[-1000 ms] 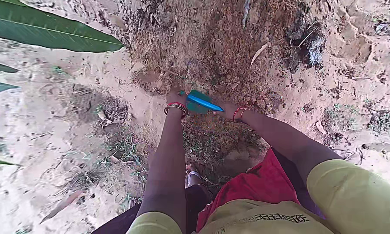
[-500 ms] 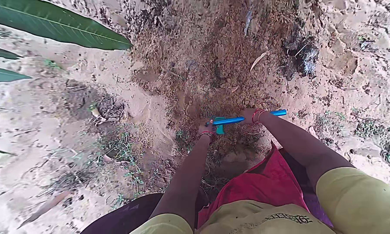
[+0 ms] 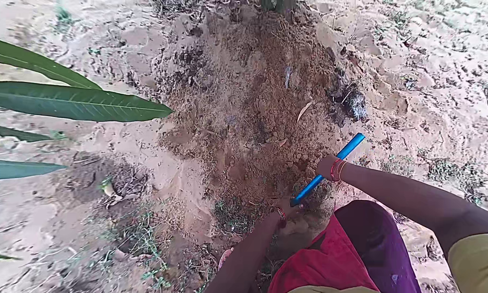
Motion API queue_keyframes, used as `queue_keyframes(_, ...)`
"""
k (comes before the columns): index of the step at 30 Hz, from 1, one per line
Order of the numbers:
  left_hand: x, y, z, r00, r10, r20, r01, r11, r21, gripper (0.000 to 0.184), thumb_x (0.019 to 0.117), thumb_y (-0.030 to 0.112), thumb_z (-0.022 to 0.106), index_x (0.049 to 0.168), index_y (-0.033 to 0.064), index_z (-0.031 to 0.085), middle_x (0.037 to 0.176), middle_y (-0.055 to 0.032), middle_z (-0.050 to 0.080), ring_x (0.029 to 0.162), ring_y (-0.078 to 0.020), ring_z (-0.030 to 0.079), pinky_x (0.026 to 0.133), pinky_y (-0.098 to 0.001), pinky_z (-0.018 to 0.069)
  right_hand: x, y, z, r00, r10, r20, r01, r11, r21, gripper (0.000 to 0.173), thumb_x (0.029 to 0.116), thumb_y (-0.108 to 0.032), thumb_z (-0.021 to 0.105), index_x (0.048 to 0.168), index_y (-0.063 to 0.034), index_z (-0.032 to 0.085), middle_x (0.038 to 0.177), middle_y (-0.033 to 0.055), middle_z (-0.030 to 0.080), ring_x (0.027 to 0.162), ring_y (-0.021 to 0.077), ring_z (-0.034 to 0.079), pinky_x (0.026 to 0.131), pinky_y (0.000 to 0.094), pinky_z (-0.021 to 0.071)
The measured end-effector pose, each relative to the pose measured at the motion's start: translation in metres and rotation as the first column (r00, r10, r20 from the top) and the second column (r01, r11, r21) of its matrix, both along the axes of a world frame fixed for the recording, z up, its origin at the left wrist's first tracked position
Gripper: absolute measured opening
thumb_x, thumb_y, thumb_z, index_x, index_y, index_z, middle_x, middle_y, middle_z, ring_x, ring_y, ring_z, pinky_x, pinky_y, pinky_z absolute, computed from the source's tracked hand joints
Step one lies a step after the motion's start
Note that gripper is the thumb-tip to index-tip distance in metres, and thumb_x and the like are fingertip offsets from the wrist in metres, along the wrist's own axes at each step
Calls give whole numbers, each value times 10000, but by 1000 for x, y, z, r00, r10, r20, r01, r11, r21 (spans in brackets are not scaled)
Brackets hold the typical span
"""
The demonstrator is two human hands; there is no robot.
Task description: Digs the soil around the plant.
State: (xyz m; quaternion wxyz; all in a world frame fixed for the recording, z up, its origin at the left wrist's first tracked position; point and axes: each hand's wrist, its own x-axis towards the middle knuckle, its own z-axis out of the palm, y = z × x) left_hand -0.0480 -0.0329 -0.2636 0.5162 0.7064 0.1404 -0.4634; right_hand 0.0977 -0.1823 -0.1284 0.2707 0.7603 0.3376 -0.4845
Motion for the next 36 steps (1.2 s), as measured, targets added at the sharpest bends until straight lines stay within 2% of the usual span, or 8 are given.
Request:
queue_keyframes(5, 38, -25, 55, 979, -49, 199, 14, 984, 177, 529, 1072, 173, 543, 1534, -27, 377, 1435, -296, 535, 1332, -399, 548, 1143, -507, 407, 38, -24, 29, 988, -32, 153, 26, 999, 40, 233, 943, -9, 662, 1173, 14, 694, 1174, 236, 683, 1123, 440, 644, 850, 623, 502)
queue_keyframes(11, 203, -58, 186, 767, 105, 633, -187, 980, 64, 433, 1079, 106, 502, 1491, -23, 462, 1399, -290, 571, 1250, -398, 615, 1086, -517, 470, 140, -132, 130, 781, -386, 491, 255, 914, 315, 227, 999, -159, 655, 1168, -9, 684, 1118, 278, 684, 1107, 498, 642, 841, 693, 484)
queue_keyframes(15, 264, -94, 304, 582, 36, 812, -124, 991, 44, 566, 985, -19, 578, 1530, 2, 424, 1484, -238, 518, 1374, -340, 514, 1139, -475, 409, 155, -187, 116, 426, -831, 358, 265, 493, 829, 361, 1020, -225, 654, 1215, 78, 631, 1119, 368, 656, 1102, 566, 626, 918, 739, 442)
queue_keyframes(20, 273, -105, 379, 486, -3, 874, 155, 984, -82, 643, 977, -114, 514, 1576, 4, 314, 1604, -200, 353, 1357, -212, 491, 1064, -297, 443, 175, -152, 90, 21, -998, -54, -11, -54, 998, 451, 996, -299, 683, 1262, 60, 617, 1156, 307, 673, 1106, 455, 651, 983, 630, 456)
queue_keyframes(22, 261, -103, 385, 489, -36, 872, 195, 978, -69, 660, 968, -109, 521, 1582, 51, 335, 1611, -166, 338, 1272, -167, 511, 967, -266, 461, 182, -137, 81, 31, -965, -259, -161, -261, 952, 471, 950, -262, 735, 1253, 76, 611, 1092, 258, 678, 992, 351, 666, 926, 528, 501)
queue_keyframes(26, 215, -63, 363, 428, -322, 844, 287, 934, 211, 608, 984, -56, 569, 1556, 24, 378, 1627, -151, 356, 1449, -229, 424, 1155, -361, 382, 146, -125, 68, 181, -797, -577, -202, -604, 771, 421, 906, -92, 700, 1260, 36, 510, 849, 64, 567, 604, 106, 561, 597, 290, 530)
queue_keyframes(32, 70, 110, 265, 511, -757, 406, 550, 651, 522, 470, 1019, 135, 587, 1476, 43, 529, 1533, -197, 484, 1398, -379, 492, 1132, -564, 407, 22, -181, -1, -94, -859, -503, 199, -511, 836, 232, 1022, -228, 608, 1065, -16, 524, 634, -35, 450, 467, 55, 452, 494, 244, 450)
queue_keyframes(36, -20, 170, 279, 643, -690, 333, 555, 719, 418, 502, 1004, 78, 534, 1436, -165, 460, 1476, -440, 406, 1369, -620, 411, 1132, -690, 323, -25, -214, -20, -260, -875, -408, 275, -472, 838, 323, 1066, -325, 563, 1091, -3, 547, 633, -12, 453, 484, 84, 450, 514, 286, 446)
